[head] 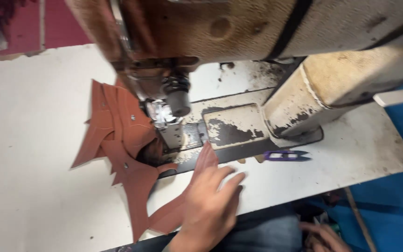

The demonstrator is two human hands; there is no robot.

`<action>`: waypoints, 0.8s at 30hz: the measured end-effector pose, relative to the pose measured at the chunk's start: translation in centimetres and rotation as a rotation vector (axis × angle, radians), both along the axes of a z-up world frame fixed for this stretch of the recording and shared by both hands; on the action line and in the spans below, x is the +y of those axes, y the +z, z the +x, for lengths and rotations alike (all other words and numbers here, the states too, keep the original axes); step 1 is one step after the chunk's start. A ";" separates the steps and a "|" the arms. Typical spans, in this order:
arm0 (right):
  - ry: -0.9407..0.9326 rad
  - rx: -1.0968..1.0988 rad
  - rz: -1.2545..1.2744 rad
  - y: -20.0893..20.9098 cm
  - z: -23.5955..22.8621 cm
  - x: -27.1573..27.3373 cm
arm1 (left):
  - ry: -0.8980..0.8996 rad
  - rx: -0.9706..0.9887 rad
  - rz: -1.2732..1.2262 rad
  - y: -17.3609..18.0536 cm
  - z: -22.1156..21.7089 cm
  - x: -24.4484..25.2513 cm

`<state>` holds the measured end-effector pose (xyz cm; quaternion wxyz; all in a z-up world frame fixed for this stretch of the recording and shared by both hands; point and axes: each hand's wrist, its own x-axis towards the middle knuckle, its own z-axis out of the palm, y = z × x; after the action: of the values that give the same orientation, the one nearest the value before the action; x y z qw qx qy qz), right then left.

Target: Stitching together leather components for shoe manufacturing using an industrial sewing machine.

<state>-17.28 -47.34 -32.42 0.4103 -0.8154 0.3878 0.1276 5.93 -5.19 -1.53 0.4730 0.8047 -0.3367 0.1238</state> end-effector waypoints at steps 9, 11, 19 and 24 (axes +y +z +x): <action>0.391 -0.557 0.485 35.9 27.1 27.5 | 0.907 -0.042 0.233 -7.5 -2.4 17.4; 0.353 -0.726 0.843 38.1 31.4 30.9 | 1.037 -0.103 0.365 -8.5 -2.5 18.8; 0.337 -0.478 0.888 36.1 36.2 32.4 | 1.039 -0.039 0.421 -10.4 -2.4 20.1; 0.294 -0.423 0.903 36.4 36.1 32.7 | 1.054 0.020 0.509 -11.3 -2.2 20.4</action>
<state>18.83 -14.65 3.99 0.7684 -0.6109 0.0844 0.1710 3.69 15.16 -12.82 0.1424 0.9530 0.0944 0.2502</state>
